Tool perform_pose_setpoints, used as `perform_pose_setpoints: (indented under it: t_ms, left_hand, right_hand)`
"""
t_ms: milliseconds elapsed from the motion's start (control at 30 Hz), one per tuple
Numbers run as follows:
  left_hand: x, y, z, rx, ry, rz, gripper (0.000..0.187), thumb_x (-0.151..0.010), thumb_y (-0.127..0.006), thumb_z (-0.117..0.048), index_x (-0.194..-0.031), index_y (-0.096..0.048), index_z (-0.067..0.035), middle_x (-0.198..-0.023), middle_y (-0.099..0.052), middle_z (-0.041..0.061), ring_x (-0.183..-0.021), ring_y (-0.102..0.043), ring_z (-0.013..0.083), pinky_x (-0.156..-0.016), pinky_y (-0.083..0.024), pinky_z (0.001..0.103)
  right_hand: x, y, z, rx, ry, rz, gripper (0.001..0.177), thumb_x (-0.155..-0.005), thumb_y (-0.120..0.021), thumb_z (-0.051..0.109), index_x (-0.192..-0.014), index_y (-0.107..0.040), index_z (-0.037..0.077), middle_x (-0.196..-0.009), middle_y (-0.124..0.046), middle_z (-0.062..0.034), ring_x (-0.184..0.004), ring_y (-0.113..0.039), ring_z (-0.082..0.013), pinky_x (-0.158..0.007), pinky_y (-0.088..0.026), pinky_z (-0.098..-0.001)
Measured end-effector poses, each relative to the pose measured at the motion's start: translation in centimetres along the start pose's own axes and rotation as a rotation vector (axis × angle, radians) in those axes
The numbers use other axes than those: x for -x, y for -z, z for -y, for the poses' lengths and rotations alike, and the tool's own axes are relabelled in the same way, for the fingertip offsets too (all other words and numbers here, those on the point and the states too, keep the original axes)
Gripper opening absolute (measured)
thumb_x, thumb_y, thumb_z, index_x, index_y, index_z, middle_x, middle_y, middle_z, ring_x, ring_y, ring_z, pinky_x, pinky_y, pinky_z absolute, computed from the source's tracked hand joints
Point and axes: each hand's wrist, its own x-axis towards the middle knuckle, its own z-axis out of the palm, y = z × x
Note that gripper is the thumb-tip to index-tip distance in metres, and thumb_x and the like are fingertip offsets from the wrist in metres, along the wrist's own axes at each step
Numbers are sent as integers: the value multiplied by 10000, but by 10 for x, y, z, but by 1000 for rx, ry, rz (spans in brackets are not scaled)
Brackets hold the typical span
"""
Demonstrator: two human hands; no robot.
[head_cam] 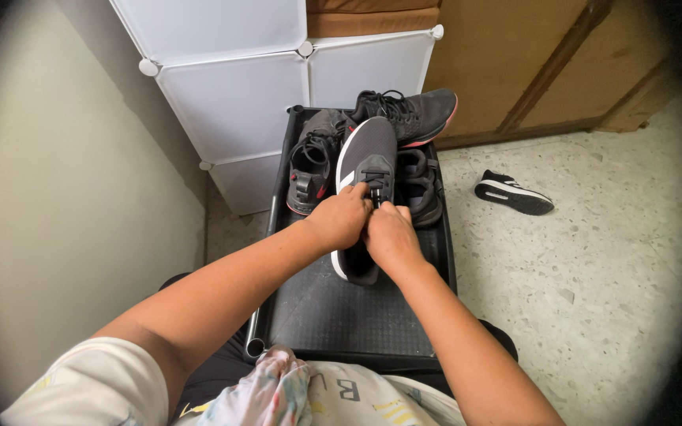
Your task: The person unlaces a pair of gray sneakers, then re-laces them by threading the laces through the eyelets and tying them. The person then picks up a black sneaker and begins to unlace it.
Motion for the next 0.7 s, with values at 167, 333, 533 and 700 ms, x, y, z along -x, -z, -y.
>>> perform_pose_setpoints:
  t_ms: [167,333,533,700]
  left_hand:
    - [0,5,-6,-77,5,-34,689,-757,-777,-137,-1330,-483,108,-1351,-503,235,-1147,-580,366,-910,-542,379]
    - [-4,20,-1,-68,8,-3,1075,-685,-828,-155,-1554,-221,29,-1479,-396,252,-1138,-577,387,-979,-506,416]
    - [-11,30,12,11,-20,61,863,-744,-799,-108,-1525,-448,-217,-1537,-374,186,-1282,-534,373,-1036,-480,424]
    - [-22,21,23,101,-20,148,786,-732,-784,-63,-1453,-471,-58,-1562,-344,158,-1340,-458,385,-1084,-433,421]
  right_hand:
    - [6,5,-6,-122,155,-14,143,-767,-695,32,-889,-763,66,-964,-708,-69,-1009,-587,-274,-939,-398,-418]
    - [10,9,-1,-130,168,66,170,-801,-684,61,-941,-765,115,-973,-720,-33,-1003,-597,-239,-951,-389,-421]
    - [9,5,8,-71,122,15,139,-928,-663,175,-1029,-744,122,-953,-697,-51,-981,-591,-251,-965,-379,-438]
    - [13,9,4,-111,223,11,168,-853,-649,141,-970,-769,148,-983,-702,-47,-1048,-598,-248,-1004,-376,-434]
